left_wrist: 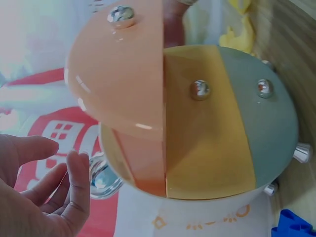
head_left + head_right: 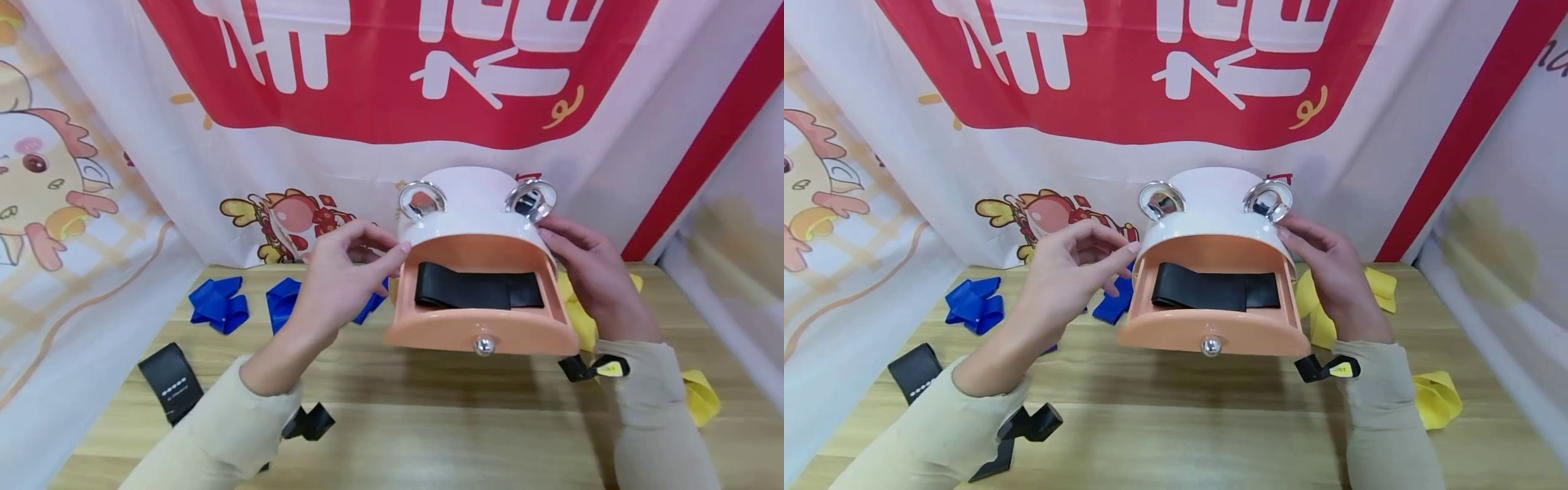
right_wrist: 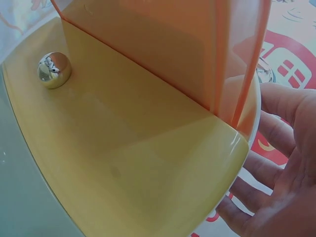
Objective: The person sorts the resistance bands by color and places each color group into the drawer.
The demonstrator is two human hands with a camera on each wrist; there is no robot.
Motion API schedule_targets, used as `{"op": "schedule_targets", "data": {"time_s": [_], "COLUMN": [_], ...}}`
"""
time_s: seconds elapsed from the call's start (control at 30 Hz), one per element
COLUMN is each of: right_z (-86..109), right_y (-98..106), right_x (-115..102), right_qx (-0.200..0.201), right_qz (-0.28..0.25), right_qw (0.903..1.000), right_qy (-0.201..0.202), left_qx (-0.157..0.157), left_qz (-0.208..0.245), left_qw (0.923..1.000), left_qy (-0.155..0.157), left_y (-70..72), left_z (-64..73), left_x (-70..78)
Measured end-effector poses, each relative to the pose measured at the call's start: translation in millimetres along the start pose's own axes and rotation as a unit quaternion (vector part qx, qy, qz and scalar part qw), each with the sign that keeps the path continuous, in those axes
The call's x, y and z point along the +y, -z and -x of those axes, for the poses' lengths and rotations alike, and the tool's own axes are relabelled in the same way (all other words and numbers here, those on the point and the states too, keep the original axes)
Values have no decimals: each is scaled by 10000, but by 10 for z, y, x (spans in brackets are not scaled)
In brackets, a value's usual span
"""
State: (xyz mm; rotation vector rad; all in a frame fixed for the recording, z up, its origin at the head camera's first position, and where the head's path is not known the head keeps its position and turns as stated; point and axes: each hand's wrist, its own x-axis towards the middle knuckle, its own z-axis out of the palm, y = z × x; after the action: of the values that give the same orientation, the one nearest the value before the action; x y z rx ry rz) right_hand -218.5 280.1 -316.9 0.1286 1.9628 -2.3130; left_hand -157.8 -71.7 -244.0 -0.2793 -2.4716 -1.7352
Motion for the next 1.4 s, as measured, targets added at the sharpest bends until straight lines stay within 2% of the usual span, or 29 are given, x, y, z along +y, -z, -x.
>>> {"op": "schedule_targets", "data": {"time_s": [0.17,0.27,0.4,0.53,0.7,0.87,1.1,1.27,1.4], "right_z": [36,40,2,-31,21,106,85,62,58], "right_y": [34,-41,-215,-294,-167,15,4,-43,-61], "right_x": [102,203,309,319,295,267,208,168,144], "right_qx": [-25,3,31,124,316,457,334,277,212], "right_qz": [42,98,197,339,270,-1,162,275,327], "right_qw": [10000,9999,9998,9993,9991,9981,9984,9983,9983], "right_qy": [16,-30,-2,87,58,402,420,438,436], "left_qx": [-34,-43,96,150,113,97,406,567,423], "left_qz": [278,144,-77,-34,119,242,124,-240,-585], "left_qw": [9994,9993,9986,9978,9972,9974,9950,9917,9889], "left_qy": [186,352,516,651,725,679,900,1131,1295], "left_y": [31,110,277,358,339,387,753,1068,1314], "left_z": [60,148,262,292,263,247,414,520,585], "left_x": [-82,-166,-274,-348,-406,-478,-693,-978,-1247]}}
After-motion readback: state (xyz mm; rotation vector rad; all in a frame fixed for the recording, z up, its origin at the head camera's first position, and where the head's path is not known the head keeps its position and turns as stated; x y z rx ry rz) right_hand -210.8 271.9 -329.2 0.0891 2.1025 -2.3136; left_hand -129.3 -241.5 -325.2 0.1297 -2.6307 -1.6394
